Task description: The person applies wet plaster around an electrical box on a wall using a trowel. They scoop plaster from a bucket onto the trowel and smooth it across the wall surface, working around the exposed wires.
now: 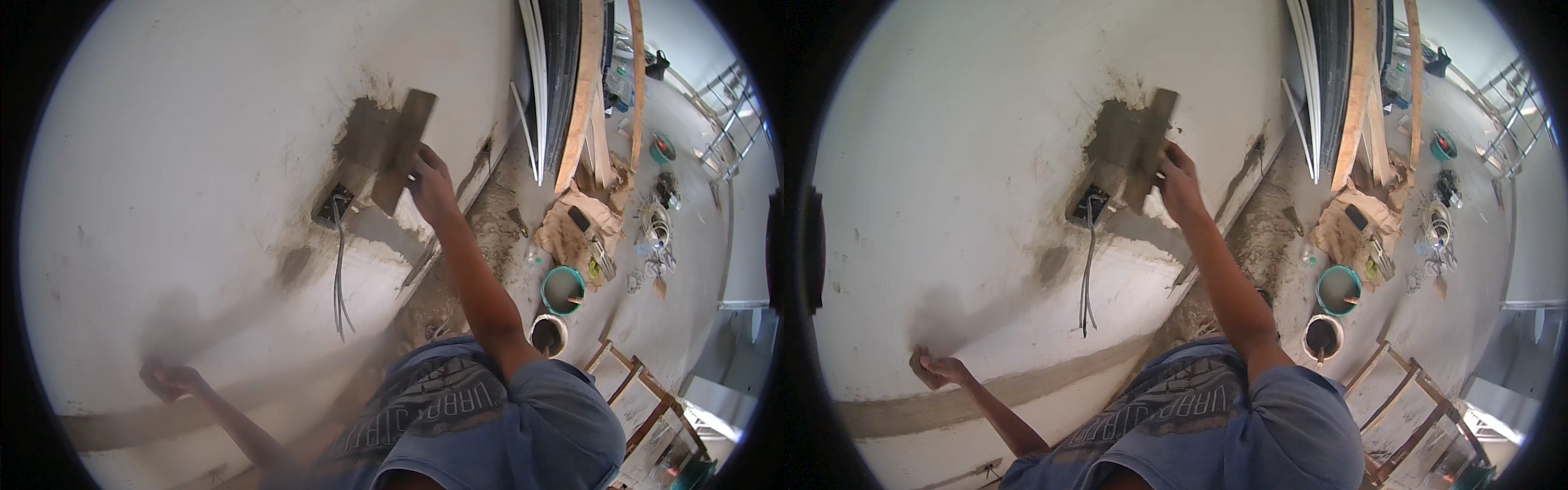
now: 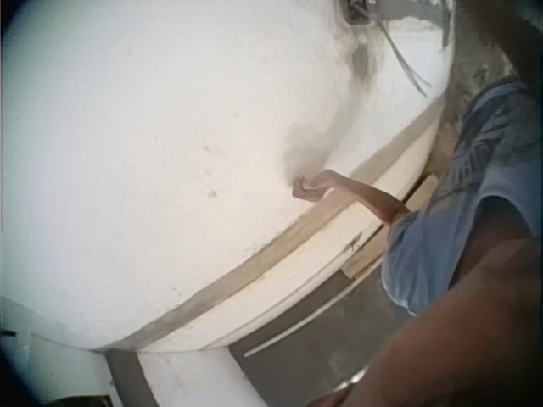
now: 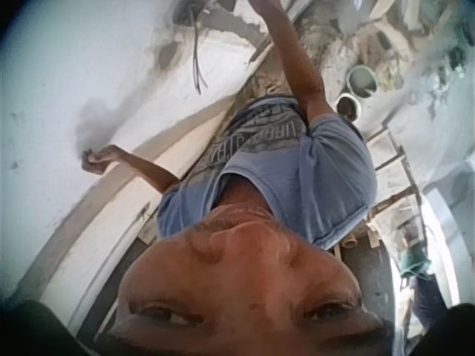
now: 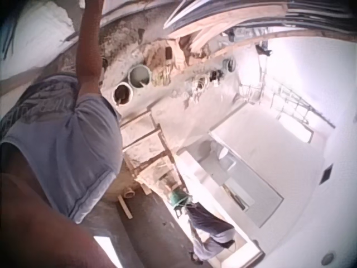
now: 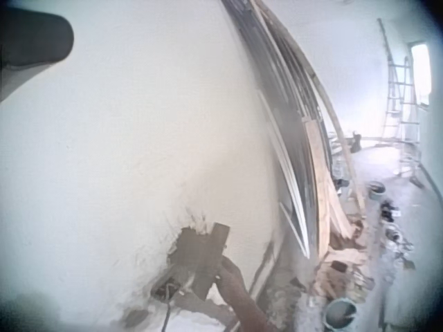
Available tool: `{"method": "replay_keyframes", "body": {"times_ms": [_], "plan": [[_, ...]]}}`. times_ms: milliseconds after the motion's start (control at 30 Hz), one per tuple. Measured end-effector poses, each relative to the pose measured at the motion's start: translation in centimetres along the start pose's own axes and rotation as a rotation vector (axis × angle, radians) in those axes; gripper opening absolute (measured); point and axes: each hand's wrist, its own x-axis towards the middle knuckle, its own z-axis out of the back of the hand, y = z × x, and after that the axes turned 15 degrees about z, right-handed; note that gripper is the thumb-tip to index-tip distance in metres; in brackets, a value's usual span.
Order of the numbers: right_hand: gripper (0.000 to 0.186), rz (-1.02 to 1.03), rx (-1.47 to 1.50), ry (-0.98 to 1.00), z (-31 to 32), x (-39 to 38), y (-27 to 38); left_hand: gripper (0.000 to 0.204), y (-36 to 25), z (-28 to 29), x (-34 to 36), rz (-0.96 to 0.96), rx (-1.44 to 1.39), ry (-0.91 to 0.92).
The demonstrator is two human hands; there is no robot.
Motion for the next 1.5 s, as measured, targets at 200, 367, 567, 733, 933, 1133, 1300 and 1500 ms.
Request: {"method": "replay_keyframes", "body": {"times_ms": [200, 367, 567, 733, 933, 1133, 1300, 1500], "plan": [[0.035, -0.061, 0.027, -0.067, 5.7, -1.4, -6.0, 0.04, -1.3, 0.0, 0.3, -0.013, 0.07, 0.057], [0.036, 0.115, -0.303, 0.033, 3.0, -2.3, -6.1, 0.038, -1.5, 1.2, 1.5, -0.153, 0.113, 0.146], [0.034, 0.425, -0.716, -0.004, -0.5, -3.9, -8.6, 0.039, -1.2, 1.7, 3.3, -0.238, 0.102, 0.174], [0.028, 0.641, -0.998, -0.165, -0.8, -3.7, -13.0, 0.041, 1.1, 1.9, 3.6, -0.17, 0.095, 0.056], [0.027, 0.387, -0.951, -0.34, 8.1, -4.5, -17.4, 0.042, 2.4, 1.1, 2.5, -0.186, 0.042, -0.003], [0.033, 0.282, -0.682, -0.404, 6.9, -3.4, -16.4, 0.039, 4.2, 1.8, 3.2, -0.198, -0.029, 0.049], [0.034, 0.136, -0.365, -0.408, -0.8, -1.7, -10.5, 0.038, 1.0, 1.1, 3.3, -0.305, -0.16, 0.107], [0.034, 0.114, -0.09, -0.254, -11.1, 0.3, -2.3, 0.039, 2.4, 1.9, 3.6, -0.276, -0.081, 0.051]]}}
